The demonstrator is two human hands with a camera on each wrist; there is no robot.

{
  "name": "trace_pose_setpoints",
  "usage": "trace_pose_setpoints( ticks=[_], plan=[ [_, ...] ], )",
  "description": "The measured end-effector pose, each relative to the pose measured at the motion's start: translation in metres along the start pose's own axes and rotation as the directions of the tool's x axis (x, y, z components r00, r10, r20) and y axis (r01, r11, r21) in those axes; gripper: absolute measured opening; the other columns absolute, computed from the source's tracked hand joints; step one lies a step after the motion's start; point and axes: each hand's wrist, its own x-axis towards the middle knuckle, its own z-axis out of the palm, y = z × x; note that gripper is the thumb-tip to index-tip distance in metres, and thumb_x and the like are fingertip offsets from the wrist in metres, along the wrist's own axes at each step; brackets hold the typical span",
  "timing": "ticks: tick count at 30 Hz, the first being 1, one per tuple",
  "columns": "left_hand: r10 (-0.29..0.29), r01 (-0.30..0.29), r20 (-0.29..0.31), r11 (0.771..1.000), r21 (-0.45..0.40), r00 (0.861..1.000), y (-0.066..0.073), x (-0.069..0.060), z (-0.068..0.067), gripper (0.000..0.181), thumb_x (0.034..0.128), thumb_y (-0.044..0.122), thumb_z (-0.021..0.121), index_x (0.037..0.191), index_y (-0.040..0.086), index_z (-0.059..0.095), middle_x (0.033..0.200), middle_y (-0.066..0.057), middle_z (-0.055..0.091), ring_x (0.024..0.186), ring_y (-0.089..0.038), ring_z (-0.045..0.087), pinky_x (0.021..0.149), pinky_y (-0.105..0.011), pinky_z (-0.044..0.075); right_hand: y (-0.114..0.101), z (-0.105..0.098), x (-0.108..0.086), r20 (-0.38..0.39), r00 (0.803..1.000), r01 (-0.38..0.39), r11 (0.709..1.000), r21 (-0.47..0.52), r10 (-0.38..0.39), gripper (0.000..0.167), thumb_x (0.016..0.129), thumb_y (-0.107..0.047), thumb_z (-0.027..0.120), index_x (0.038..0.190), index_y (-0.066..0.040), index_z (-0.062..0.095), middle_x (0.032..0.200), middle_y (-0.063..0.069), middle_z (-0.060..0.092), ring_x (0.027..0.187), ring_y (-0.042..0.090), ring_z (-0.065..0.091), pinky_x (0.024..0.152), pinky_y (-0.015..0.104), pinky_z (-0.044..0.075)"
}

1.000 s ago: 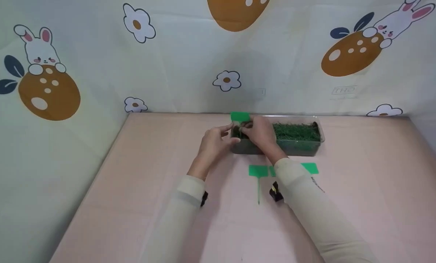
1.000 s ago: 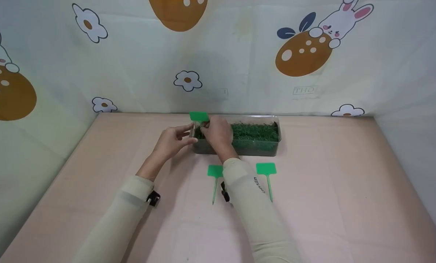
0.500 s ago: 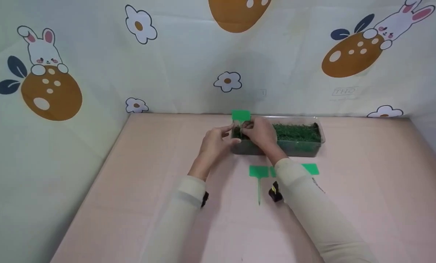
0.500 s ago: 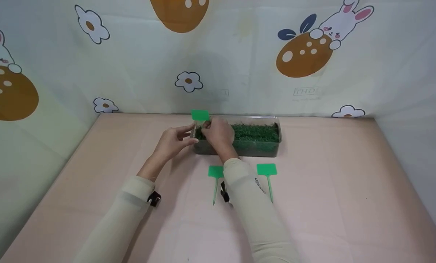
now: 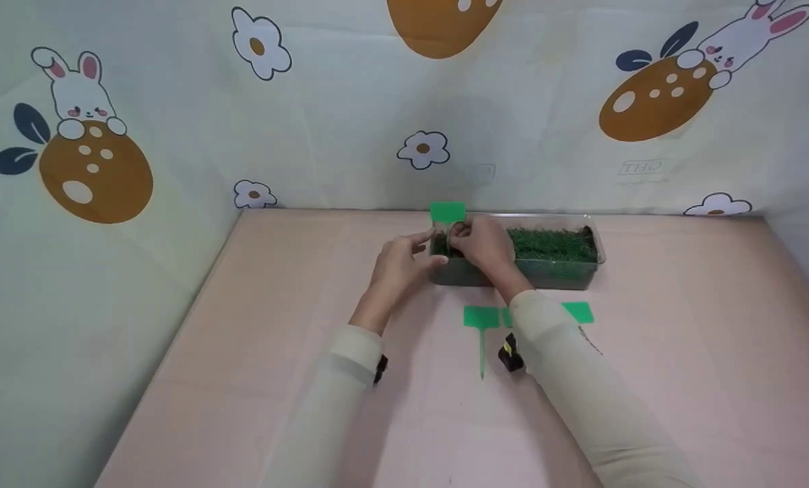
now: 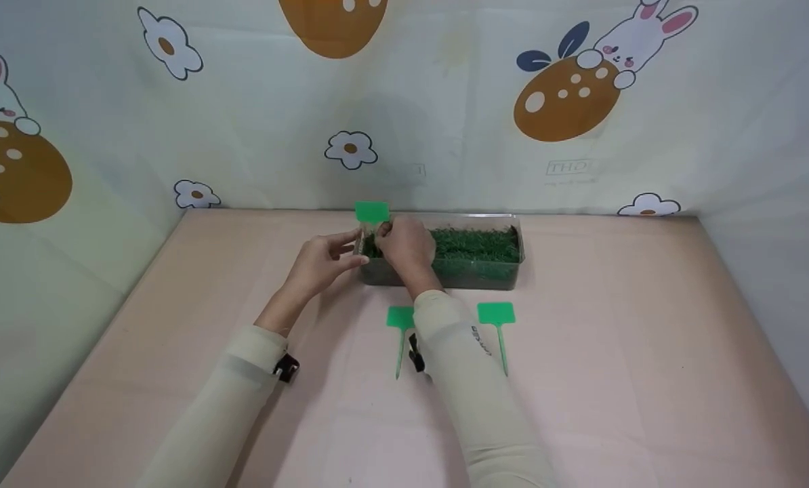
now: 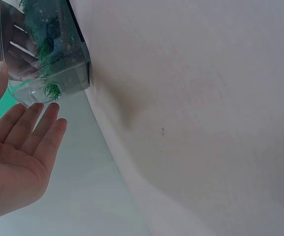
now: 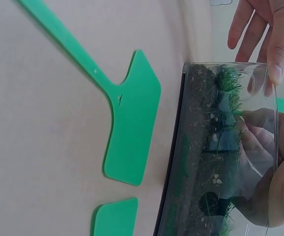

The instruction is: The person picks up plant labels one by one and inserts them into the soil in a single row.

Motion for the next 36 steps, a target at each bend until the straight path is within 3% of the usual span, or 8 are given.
trace_pose_setpoints(
  ticks=[4, 11, 14, 19, 24, 36],
  plan=[
    [0.003, -0.003, -0.005, 1.000, 0.000, 1.000, 0.0002, 0.0002, -0.0008, 0.061, 0.0872, 0.035, 0.076, 0.143, 0.029, 0.054, 0.148, -0.001, 0.055, 0.129, -0.018, 0.060, 0.103, -0.035, 0.053, -0.0022, -0.0012, 0.0007, 0.014, 1.000, -0.017, 1.000, 0.009, 0.017, 0.017, 0.095, -0.027, 0.064, 0.087, -0.012, 0.066, 0.077, -0.001, 0.059, 0.069, 0.016, 0.053, 0.063, 0.029, 0.040],
    [0.008, -0.008, -0.008, 1.000, -0.004, 1.000, 0.0002, -0.0001, -0.0006, 0.061, 0.0862, 0.035, 0.076, 0.143, 0.028, 0.054, 0.148, -0.001, 0.055, 0.129, -0.019, 0.061, 0.102, -0.035, 0.053, -0.0021, -0.0036, 0.0026, 0.037, 0.998, -0.047, 0.998, 0.034, 0.046, 0.022, 0.094, -0.024, 0.062, 0.075, -0.015, 0.057, 0.067, -0.003, 0.049, 0.064, 0.016, 0.048, 0.061, 0.030, 0.038],
    [0.005, -0.005, -0.006, 1.000, -0.004, 1.000, 0.0003, 0.0001, -0.0003, 0.061, 0.0863, 0.035, 0.077, 0.143, 0.028, 0.054, 0.148, -0.001, 0.055, 0.129, -0.019, 0.061, 0.102, -0.035, 0.053, -0.0014, -0.0041, 0.0028, 0.045, 0.998, -0.054, 0.997, 0.063, 0.051, 0.020, 0.094, -0.023, 0.061, 0.076, -0.014, 0.057, 0.068, -0.003, 0.049, 0.065, 0.016, 0.048, 0.063, 0.030, 0.038],
    [-0.004, 0.004, 0.002, 1.000, -0.024, 1.000, 0.0009, -0.0002, -0.0002, 0.061, 0.0871, 0.033, 0.077, 0.144, 0.028, 0.054, 0.148, 0.000, 0.055, 0.130, -0.019, 0.060, 0.103, -0.035, 0.053, -0.0009, -0.0046, 0.0030, 0.063, 0.997, -0.059, 0.994, 0.095, 0.053, 0.012, 0.094, -0.023, 0.064, 0.091, -0.011, 0.067, 0.081, 0.000, 0.060, 0.074, 0.017, 0.054, 0.069, 0.031, 0.044],
    [-0.003, 0.003, -0.002, 1.000, -0.018, 1.000, 0.0012, -0.0007, -0.0004, 0.062, 0.0868, 0.034, 0.077, 0.144, 0.028, 0.054, 0.148, 0.000, 0.055, 0.130, -0.018, 0.060, 0.103, -0.035, 0.053, -0.0003, -0.0063, 0.0026, 0.077, 0.996, -0.049, 0.989, 0.137, 0.039, 0.017, 0.093, -0.023, 0.066, 0.103, -0.010, 0.073, 0.098, 0.007, 0.072, 0.084, 0.018, 0.062, 0.076, 0.033, 0.051],
    [0.006, -0.006, 0.005, 1.000, -0.019, 1.000, 0.0018, -0.0002, -0.0008, 0.062, 0.0868, 0.032, 0.077, 0.144, 0.028, 0.053, 0.148, -0.003, 0.055, 0.128, -0.019, 0.061, 0.102, -0.036, 0.053, 0.0013, -0.0102, 0.0015, 0.077, 0.997, -0.021, 0.976, 0.216, 0.005, 0.017, 0.093, -0.017, 0.067, 0.104, -0.008, 0.075, 0.106, 0.013, 0.075, 0.092, 0.025, 0.071, 0.074, 0.032, 0.056]
  ],
)
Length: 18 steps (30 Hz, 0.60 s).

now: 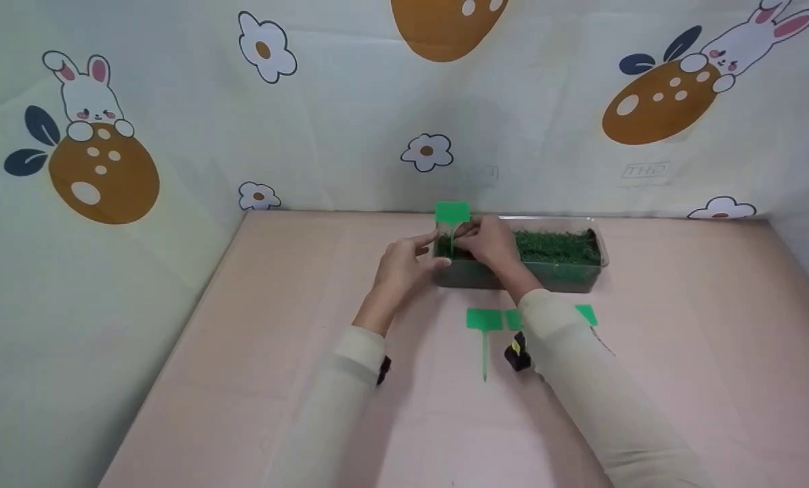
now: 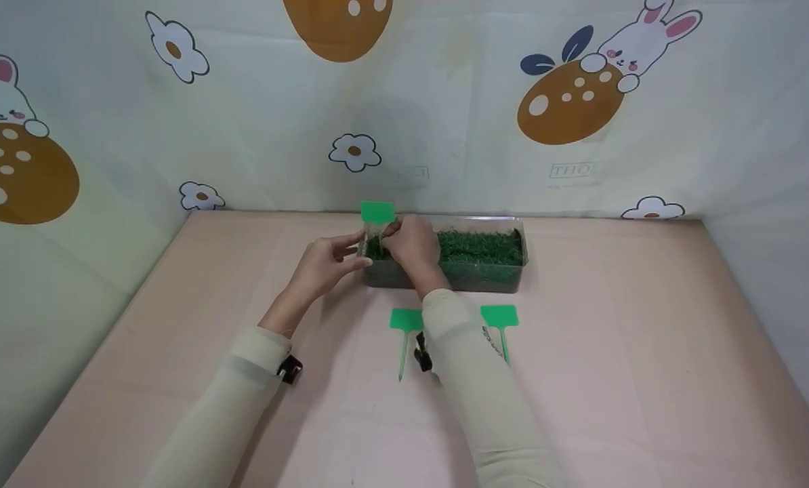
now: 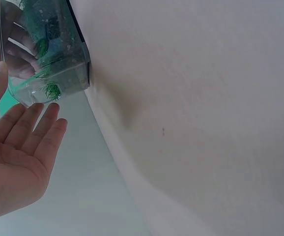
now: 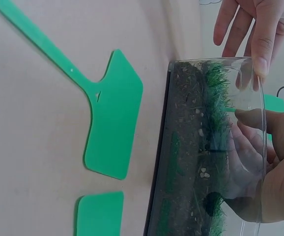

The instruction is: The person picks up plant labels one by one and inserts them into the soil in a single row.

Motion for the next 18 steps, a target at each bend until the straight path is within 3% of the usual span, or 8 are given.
trace_pose_setpoints(
  ticks=[9, 18],
  plan=[
    [-0.006, 0.006, 0.013, 1.000, 0.010, 1.000, 0.000, 0.000, 0.000, 0.062, 0.0876, 0.035, 0.075, 0.145, 0.028, 0.052, 0.148, -0.001, 0.055, 0.129, -0.018, 0.060, 0.103, -0.036, 0.053, 0.000, -0.007, -0.002, 0.003, 1.000, -0.025, 1.000, -0.018, 0.025, 0.015, 0.094, -0.016, 0.067, 0.104, -0.008, 0.075, 0.107, 0.014, 0.076, 0.095, 0.026, 0.071, 0.081, 0.038, 0.058],
    [-0.009, 0.009, 0.012, 1.000, -0.013, 1.000, -0.001, -0.001, 0.001, 0.063, 0.0872, 0.033, 0.076, 0.145, 0.027, 0.053, 0.149, -0.001, 0.054, 0.131, -0.019, 0.059, 0.104, -0.035, 0.052, 0.003, -0.013, -0.003, -0.021, 1.000, -0.020, 0.999, -0.038, 0.019, 0.013, 0.093, -0.016, 0.067, 0.102, -0.009, 0.074, 0.105, 0.013, 0.076, 0.092, 0.026, 0.071, 0.077, 0.036, 0.056]
  ],
)
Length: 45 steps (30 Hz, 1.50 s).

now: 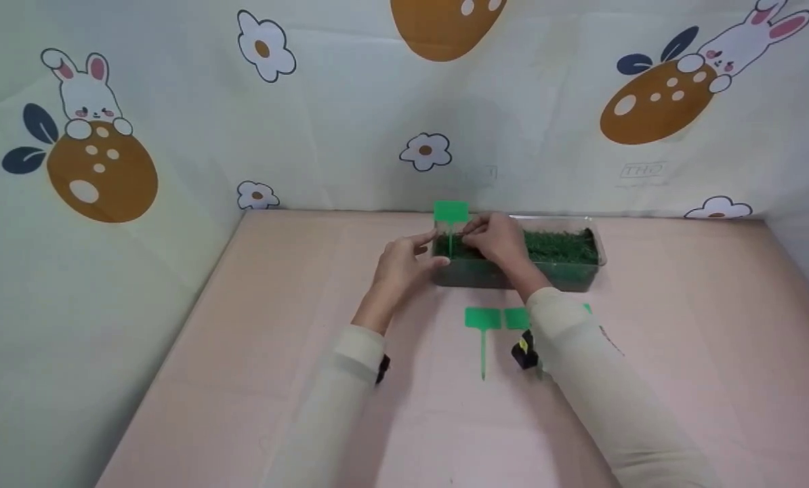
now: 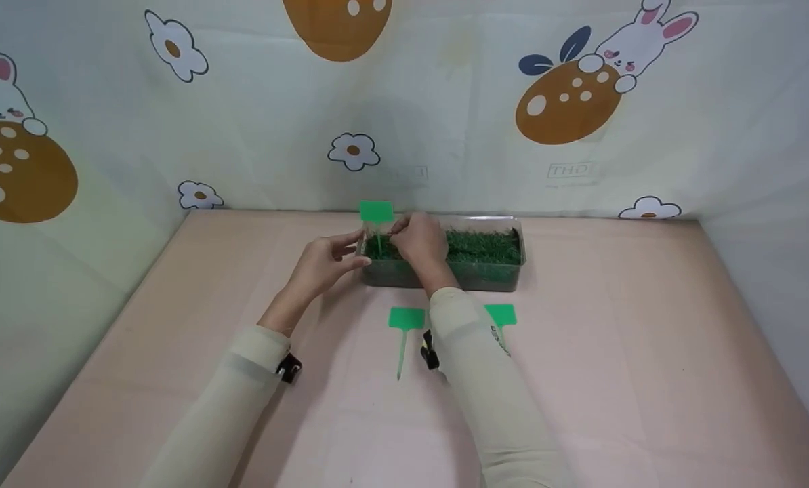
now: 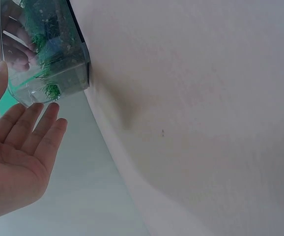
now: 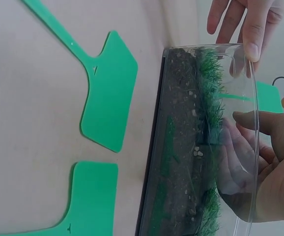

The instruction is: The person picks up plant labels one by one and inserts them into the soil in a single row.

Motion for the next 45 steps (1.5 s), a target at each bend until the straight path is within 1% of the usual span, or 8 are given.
trace_pose_setpoints(
  ticks=[5, 18, 26, 34, 38, 45],
  plan=[
    [0.003, -0.003, 0.001, 1.000, -0.008, 1.000, 0.000, 0.001, 0.000, 0.062, 0.0869, 0.032, 0.077, 0.144, 0.026, 0.054, 0.148, -0.001, 0.055, 0.131, -0.019, 0.059, 0.104, -0.035, 0.052, 0.002, -0.002, 0.000, 0.007, 1.000, 0.005, 1.000, -0.006, -0.005, 0.014, 0.094, -0.018, 0.067, 0.103, -0.009, 0.074, 0.106, 0.013, 0.075, 0.093, 0.027, 0.070, 0.078, 0.037, 0.056],
    [0.010, -0.010, 0.002, 0.999, -0.032, 1.000, -0.001, -0.001, -0.001, 0.062, 0.0876, 0.030, 0.077, 0.145, 0.025, 0.053, 0.150, -0.001, 0.053, 0.132, -0.020, 0.058, 0.104, -0.035, 0.052, 0.005, -0.008, -0.001, 0.003, 1.000, -0.001, 0.999, 0.037, 0.001, 0.014, 0.095, -0.016, 0.065, 0.103, -0.007, 0.072, 0.108, 0.015, 0.074, 0.096, 0.028, 0.070, 0.082, 0.040, 0.057],
    [0.012, -0.012, 0.001, 0.999, -0.036, 1.000, -0.001, -0.001, 0.000, 0.062, 0.0879, 0.030, 0.077, 0.145, 0.025, 0.053, 0.149, -0.001, 0.053, 0.132, -0.020, 0.058, 0.104, -0.035, 0.052, 0.007, -0.010, 0.000, -0.009, 1.000, -0.003, 0.999, 0.038, 0.003, 0.013, 0.095, -0.016, 0.066, 0.103, -0.007, 0.072, 0.107, 0.015, 0.074, 0.095, 0.027, 0.069, 0.082, 0.038, 0.057],
    [-0.008, 0.009, 0.016, 0.998, -0.059, 1.000, 0.000, 0.000, -0.001, 0.062, 0.0883, 0.029, 0.077, 0.145, 0.025, 0.053, 0.148, -0.001, 0.055, 0.134, -0.021, 0.057, 0.107, -0.037, 0.050, 0.009, -0.012, -0.001, -0.013, 1.000, 0.002, 1.000, 0.015, -0.002, 0.014, 0.095, -0.016, 0.066, 0.105, -0.007, 0.071, 0.109, 0.016, 0.072, 0.100, 0.030, 0.068, 0.090, 0.044, 0.056],
    [-0.010, 0.011, 0.016, 0.998, -0.059, 1.000, 0.000, 0.000, 0.000, 0.062, 0.0883, 0.029, 0.076, 0.145, 0.025, 0.052, 0.148, -0.001, 0.054, 0.134, -0.021, 0.056, 0.107, -0.037, 0.050, 0.009, -0.014, -0.001, -0.013, 1.000, 0.005, 1.000, 0.017, -0.004, 0.015, 0.095, -0.016, 0.066, 0.105, -0.007, 0.072, 0.109, 0.016, 0.073, 0.099, 0.029, 0.068, 0.090, 0.044, 0.056],
    [-0.005, 0.006, 0.007, 0.999, -0.035, 1.000, 0.001, -0.001, 0.000, 0.061, 0.0890, 0.030, 0.076, 0.145, 0.026, 0.053, 0.148, -0.002, 0.055, 0.133, -0.021, 0.057, 0.106, -0.037, 0.050, 0.009, -0.016, -0.002, -0.016, 1.000, 0.006, 1.000, 0.021, -0.006, 0.015, 0.095, -0.017, 0.066, 0.104, -0.007, 0.072, 0.108, 0.016, 0.073, 0.098, 0.028, 0.069, 0.090, 0.043, 0.057]
  ],
)
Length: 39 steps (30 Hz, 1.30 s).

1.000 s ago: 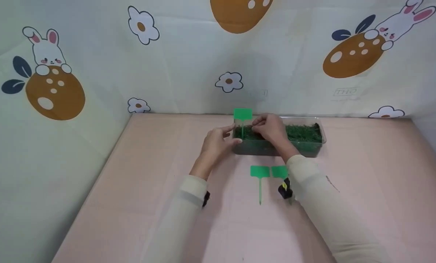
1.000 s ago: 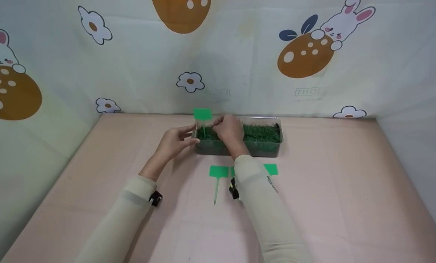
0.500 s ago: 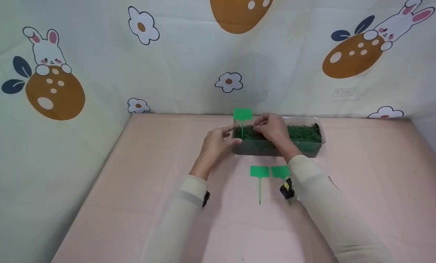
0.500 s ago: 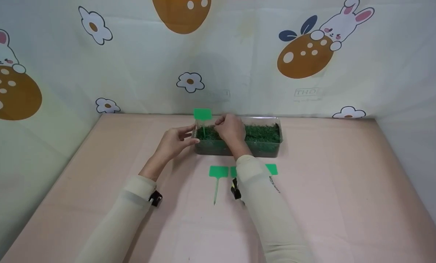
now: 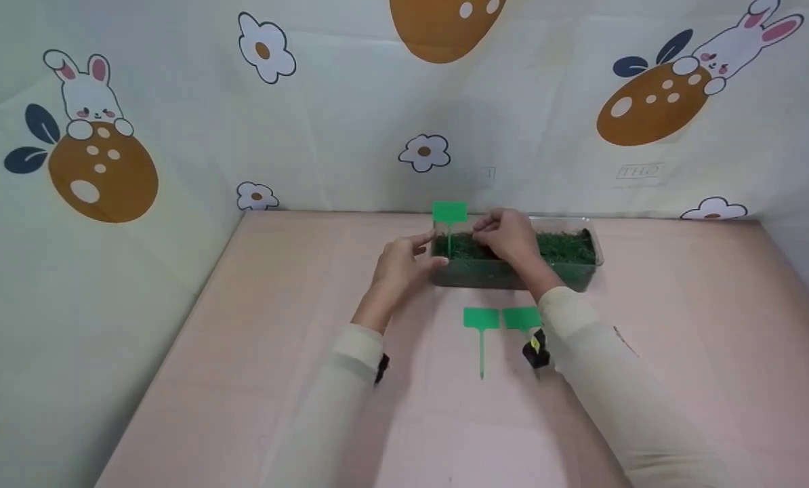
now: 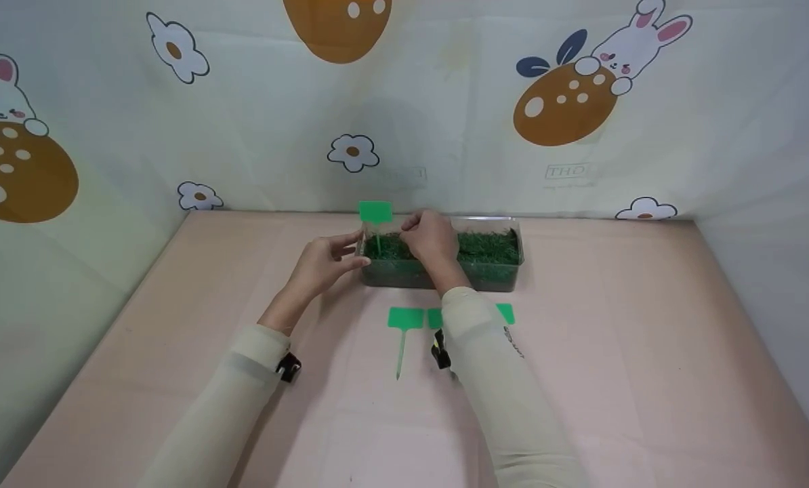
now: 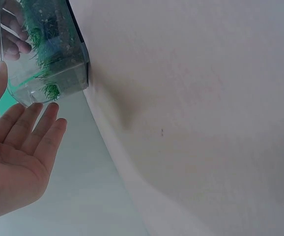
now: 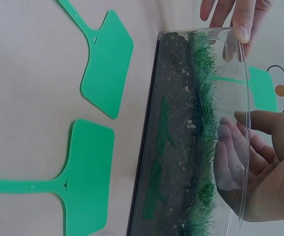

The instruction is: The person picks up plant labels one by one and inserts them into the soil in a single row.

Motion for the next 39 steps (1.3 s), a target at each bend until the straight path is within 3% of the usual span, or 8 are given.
trace_pose_setpoints(
  ticks=[12, 19, 39],
  plan=[
    [-0.008, 0.008, -0.004, 1.000, -0.004, 1.000, 0.000, 0.000, 0.000, 0.060, 0.0887, 0.030, 0.076, 0.144, 0.027, 0.054, 0.149, 0.000, 0.054, 0.133, -0.020, 0.057, 0.105, -0.037, 0.051, 0.000, -0.003, 0.001, 0.007, 1.000, -0.018, 1.000, 0.019, 0.018, 0.015, 0.096, -0.017, 0.066, 0.103, -0.006, 0.072, 0.107, 0.015, 0.072, 0.097, 0.027, 0.068, 0.089, 0.040, 0.056],
    [0.020, -0.020, -0.008, 1.000, 0.023, 1.000, 0.000, -0.001, 0.000, 0.061, 0.0882, 0.031, 0.076, 0.145, 0.026, 0.053, 0.149, -0.001, 0.054, 0.132, -0.020, 0.058, 0.105, -0.037, 0.051, 0.001, -0.005, 0.000, 0.010, 1.000, -0.006, 1.000, 0.014, 0.005, 0.014, 0.096, -0.019, 0.066, 0.102, -0.007, 0.071, 0.107, 0.015, 0.073, 0.099, 0.028, 0.069, 0.086, 0.039, 0.056],
    [0.009, -0.009, -0.009, 1.000, -0.013, 1.000, -0.001, -0.002, 0.000, 0.060, 0.0891, 0.031, 0.076, 0.145, 0.027, 0.053, 0.150, 0.000, 0.053, 0.133, -0.020, 0.057, 0.106, -0.037, 0.051, 0.002, -0.011, -0.003, -0.006, 1.000, -0.008, 1.000, 0.024, 0.008, 0.016, 0.095, -0.019, 0.067, 0.103, -0.006, 0.072, 0.107, 0.015, 0.073, 0.093, 0.025, 0.067, 0.083, 0.037, 0.056]
  ],
)
